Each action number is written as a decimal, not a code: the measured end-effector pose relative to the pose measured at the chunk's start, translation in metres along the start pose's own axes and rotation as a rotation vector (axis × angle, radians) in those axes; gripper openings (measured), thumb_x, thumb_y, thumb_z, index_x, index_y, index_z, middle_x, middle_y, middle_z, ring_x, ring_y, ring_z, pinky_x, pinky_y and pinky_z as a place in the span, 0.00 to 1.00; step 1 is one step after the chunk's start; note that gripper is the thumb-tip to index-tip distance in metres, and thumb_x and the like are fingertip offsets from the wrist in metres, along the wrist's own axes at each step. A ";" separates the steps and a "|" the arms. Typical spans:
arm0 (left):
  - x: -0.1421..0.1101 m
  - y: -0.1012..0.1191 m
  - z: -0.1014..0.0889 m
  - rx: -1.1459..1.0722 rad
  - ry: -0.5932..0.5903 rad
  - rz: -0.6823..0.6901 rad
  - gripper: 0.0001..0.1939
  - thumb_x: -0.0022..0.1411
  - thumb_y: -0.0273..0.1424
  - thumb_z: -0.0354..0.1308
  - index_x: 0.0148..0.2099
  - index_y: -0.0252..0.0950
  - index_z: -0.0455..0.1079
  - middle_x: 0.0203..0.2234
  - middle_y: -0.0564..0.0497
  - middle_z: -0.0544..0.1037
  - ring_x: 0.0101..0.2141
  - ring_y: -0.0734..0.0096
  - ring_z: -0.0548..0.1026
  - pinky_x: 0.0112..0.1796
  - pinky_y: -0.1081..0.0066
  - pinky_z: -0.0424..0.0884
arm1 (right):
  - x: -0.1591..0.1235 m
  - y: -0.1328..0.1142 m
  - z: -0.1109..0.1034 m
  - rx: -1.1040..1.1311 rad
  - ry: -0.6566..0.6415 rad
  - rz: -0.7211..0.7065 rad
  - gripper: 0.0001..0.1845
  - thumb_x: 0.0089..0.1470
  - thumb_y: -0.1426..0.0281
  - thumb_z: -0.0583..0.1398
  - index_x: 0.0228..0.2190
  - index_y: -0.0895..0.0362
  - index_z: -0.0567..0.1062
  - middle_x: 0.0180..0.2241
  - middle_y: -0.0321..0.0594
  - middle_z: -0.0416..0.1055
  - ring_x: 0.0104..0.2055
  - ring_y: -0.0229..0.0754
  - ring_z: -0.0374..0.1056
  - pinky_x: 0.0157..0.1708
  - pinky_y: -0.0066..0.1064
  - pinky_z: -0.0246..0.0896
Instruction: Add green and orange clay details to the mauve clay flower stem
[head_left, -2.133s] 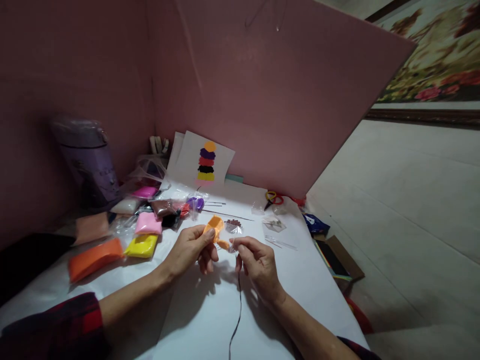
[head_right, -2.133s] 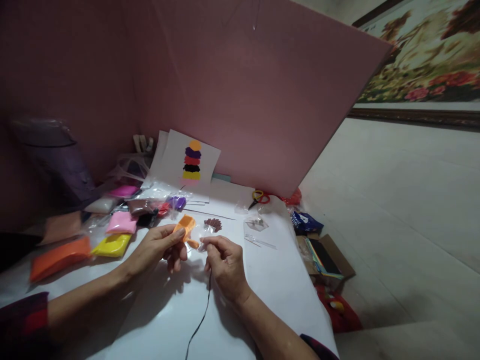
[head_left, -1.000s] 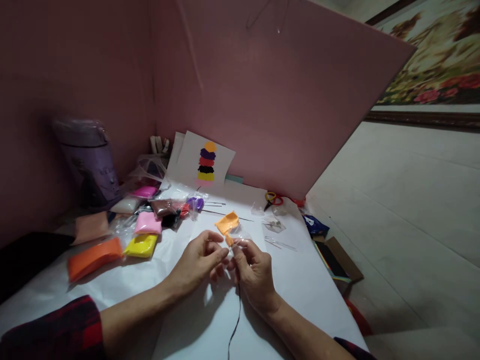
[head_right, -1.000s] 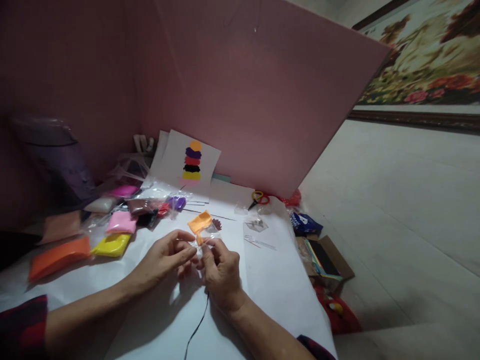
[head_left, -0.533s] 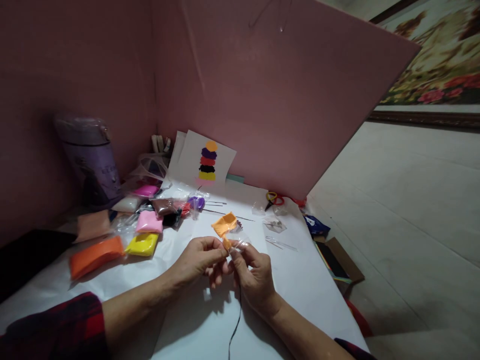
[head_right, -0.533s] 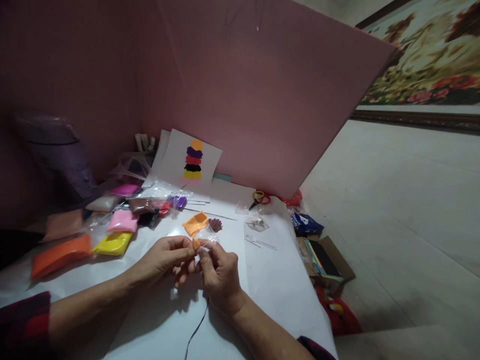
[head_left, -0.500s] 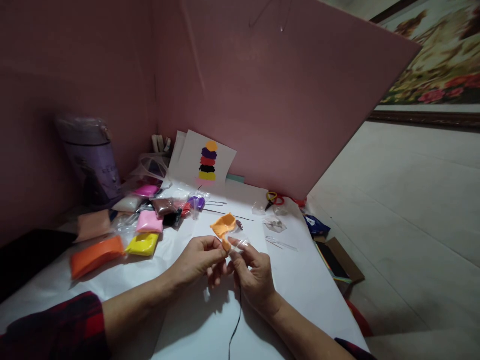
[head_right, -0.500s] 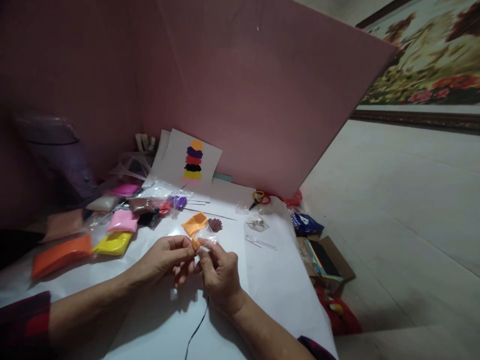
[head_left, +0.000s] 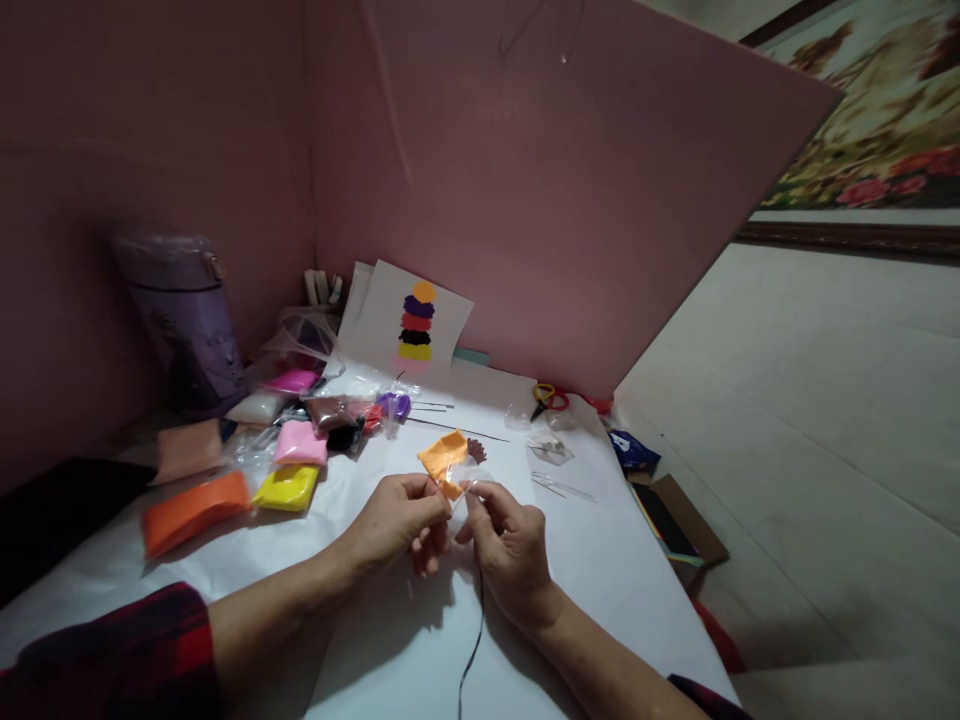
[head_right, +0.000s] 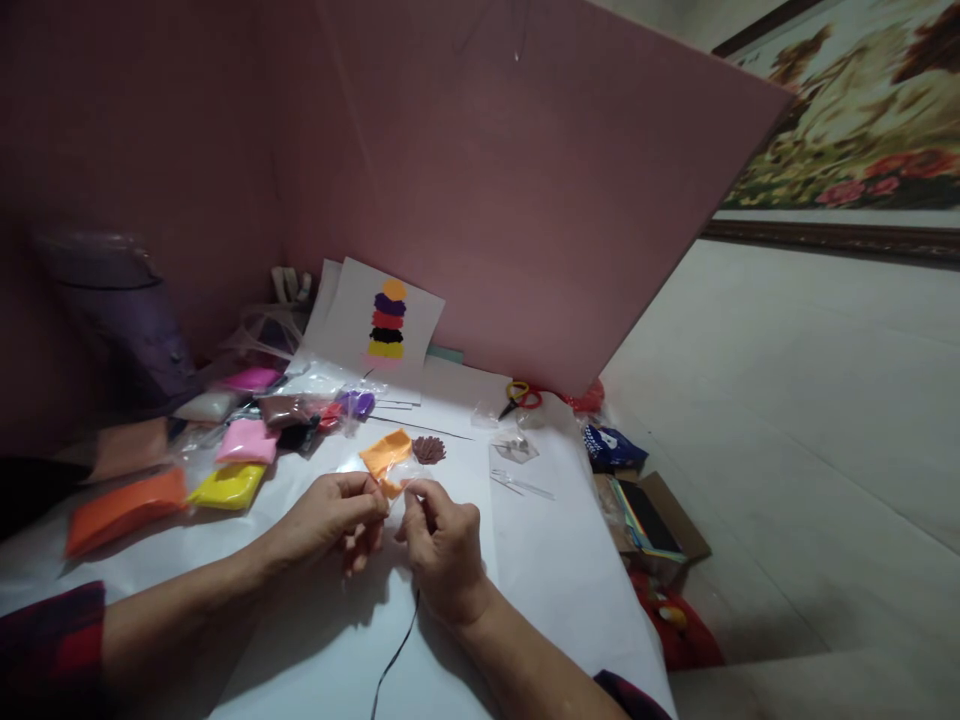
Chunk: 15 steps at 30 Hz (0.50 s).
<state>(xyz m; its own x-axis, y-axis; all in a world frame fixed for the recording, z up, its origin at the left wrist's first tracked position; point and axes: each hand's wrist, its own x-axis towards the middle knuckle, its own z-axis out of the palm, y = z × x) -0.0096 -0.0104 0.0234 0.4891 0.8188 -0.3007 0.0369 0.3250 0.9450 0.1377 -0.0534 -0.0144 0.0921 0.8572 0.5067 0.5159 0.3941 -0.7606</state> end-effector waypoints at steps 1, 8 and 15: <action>0.000 0.000 0.000 -0.009 -0.005 -0.003 0.04 0.44 0.30 0.55 0.23 0.36 0.63 0.11 0.55 0.72 0.11 0.75 0.68 0.14 0.76 0.63 | 0.001 -0.001 -0.001 0.040 -0.029 0.029 0.13 0.61 0.67 0.55 0.40 0.60 0.77 0.16 0.35 0.72 0.14 0.35 0.65 0.17 0.24 0.62; 0.000 0.000 -0.004 0.068 -0.048 0.027 0.12 0.48 0.35 0.59 0.22 0.36 0.62 0.12 0.54 0.73 0.11 0.76 0.68 0.13 0.78 0.59 | 0.004 -0.003 -0.005 0.193 -0.180 0.179 0.19 0.58 0.63 0.59 0.45 0.61 0.79 0.14 0.35 0.71 0.09 0.32 0.57 0.09 0.22 0.53; -0.001 0.001 -0.002 0.056 -0.088 -0.005 0.08 0.46 0.32 0.58 0.22 0.36 0.63 0.10 0.55 0.72 0.10 0.75 0.68 0.12 0.78 0.60 | 0.001 -0.001 -0.001 0.138 -0.126 0.086 0.15 0.60 0.64 0.56 0.41 0.60 0.78 0.13 0.32 0.68 0.09 0.32 0.57 0.10 0.22 0.52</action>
<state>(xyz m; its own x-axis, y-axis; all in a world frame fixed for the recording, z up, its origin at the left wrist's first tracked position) -0.0119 -0.0099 0.0241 0.5632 0.7717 -0.2953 0.0868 0.3001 0.9499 0.1378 -0.0532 -0.0127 0.0189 0.9208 0.3895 0.3880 0.3523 -0.8517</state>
